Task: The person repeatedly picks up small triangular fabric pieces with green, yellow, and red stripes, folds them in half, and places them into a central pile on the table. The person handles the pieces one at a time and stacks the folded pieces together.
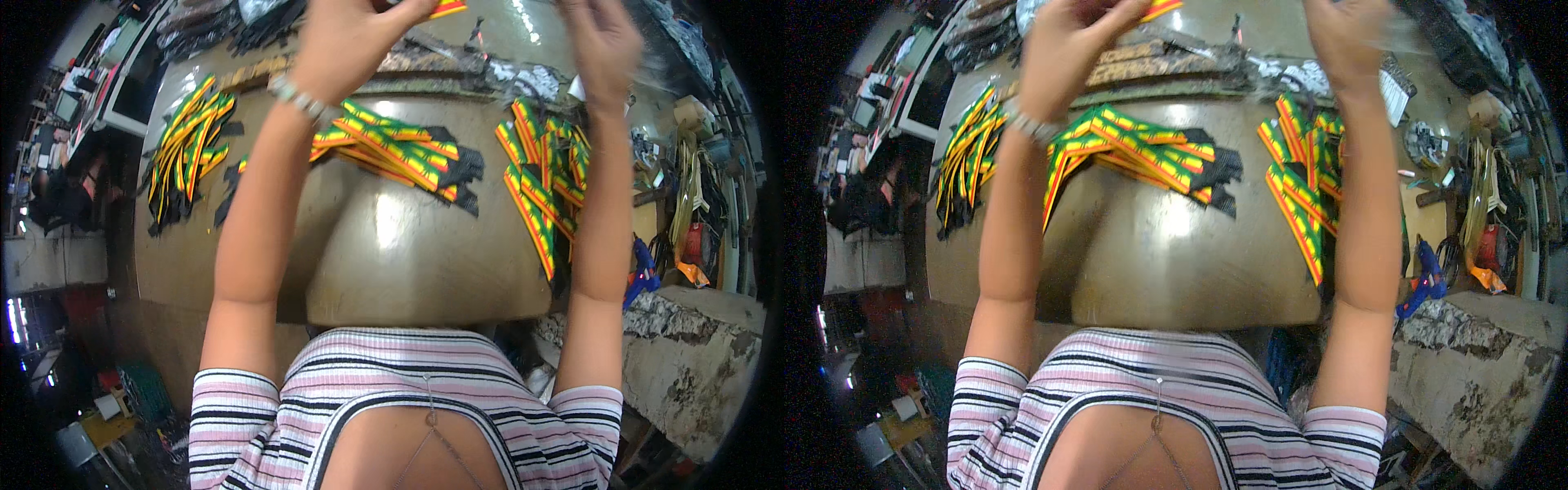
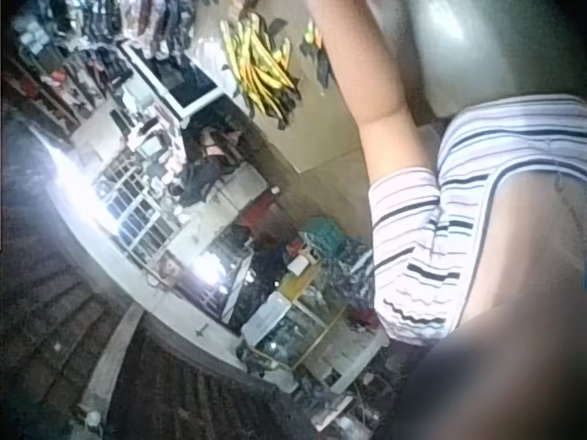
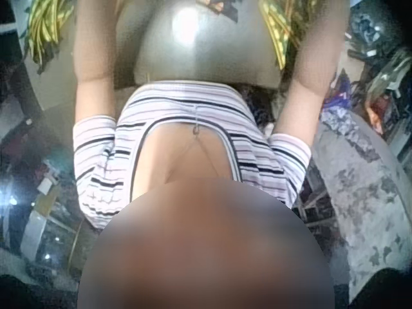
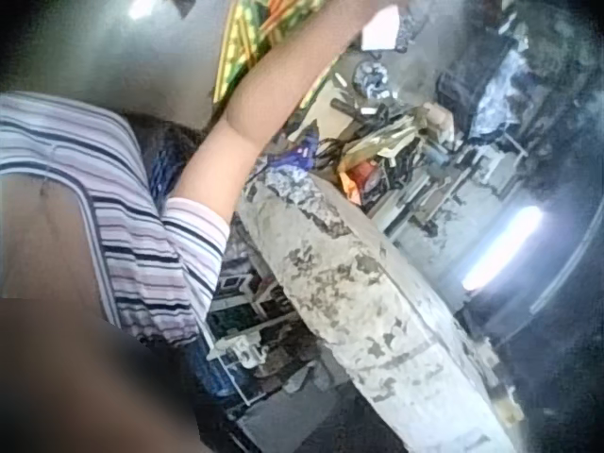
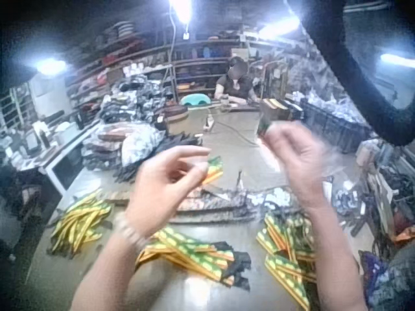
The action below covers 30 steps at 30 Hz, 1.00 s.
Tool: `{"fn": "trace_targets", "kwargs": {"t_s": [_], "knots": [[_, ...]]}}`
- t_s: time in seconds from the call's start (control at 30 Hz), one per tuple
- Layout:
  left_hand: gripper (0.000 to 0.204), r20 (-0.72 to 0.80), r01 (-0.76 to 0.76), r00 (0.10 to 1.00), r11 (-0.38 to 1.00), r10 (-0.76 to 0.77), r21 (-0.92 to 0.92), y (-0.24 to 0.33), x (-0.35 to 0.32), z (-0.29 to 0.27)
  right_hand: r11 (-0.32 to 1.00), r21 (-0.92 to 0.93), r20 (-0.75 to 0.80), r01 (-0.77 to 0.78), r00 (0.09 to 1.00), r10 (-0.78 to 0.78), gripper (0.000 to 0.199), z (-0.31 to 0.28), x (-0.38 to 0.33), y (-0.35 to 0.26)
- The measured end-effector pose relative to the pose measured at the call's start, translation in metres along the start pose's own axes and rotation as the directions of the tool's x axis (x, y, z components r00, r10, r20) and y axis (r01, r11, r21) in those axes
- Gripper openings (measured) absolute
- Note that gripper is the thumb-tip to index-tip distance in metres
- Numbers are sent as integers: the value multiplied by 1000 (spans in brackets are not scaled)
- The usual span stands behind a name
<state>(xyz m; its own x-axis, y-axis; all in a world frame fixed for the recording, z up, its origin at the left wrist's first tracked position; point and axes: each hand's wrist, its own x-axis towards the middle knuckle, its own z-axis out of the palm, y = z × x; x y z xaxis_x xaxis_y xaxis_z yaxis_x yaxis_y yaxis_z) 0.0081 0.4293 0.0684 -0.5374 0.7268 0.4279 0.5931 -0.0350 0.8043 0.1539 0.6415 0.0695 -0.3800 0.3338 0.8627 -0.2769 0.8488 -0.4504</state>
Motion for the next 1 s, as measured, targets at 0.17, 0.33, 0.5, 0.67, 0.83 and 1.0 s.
{"fn": "trace_targets", "kwargs": {"t_s": [0.17, 0.33, 0.5, 0.67, 0.83, 1.0], "knots": [[20, 27, -40, 999, 929, 32, 369, 32, -172, -23, 968, -155, 518, 195, 851, -89, 20, -18, -94, -139], [25, 61, 286, 934, 837, -353, 466, 6, -269, 7, 777, -223, 618, -589, 531, 580, 20, 28, -225, -179], [24, -10, 253, 959, 845, -282, 471, -7, -280, 14, 845, -173, 531, -506, 675, 513, 19, 37, -253, -173], [25, -33, 270, 958, 852, -286, 449, -8, -281, 15, 831, -278, 575, -482, 610, 546, 19, 38, -248, -178], [25, -53, 279, 957, 857, -285, 434, -9, -283, 16, 828, -339, 592, -447, 583, 557, 19, 41, -245, -181], [25, -60, 260, 964, 862, -260, 435, -10, -283, 17, 872, -371, 613, -319, 622, 488, 20, 44, -245, -187]]}}
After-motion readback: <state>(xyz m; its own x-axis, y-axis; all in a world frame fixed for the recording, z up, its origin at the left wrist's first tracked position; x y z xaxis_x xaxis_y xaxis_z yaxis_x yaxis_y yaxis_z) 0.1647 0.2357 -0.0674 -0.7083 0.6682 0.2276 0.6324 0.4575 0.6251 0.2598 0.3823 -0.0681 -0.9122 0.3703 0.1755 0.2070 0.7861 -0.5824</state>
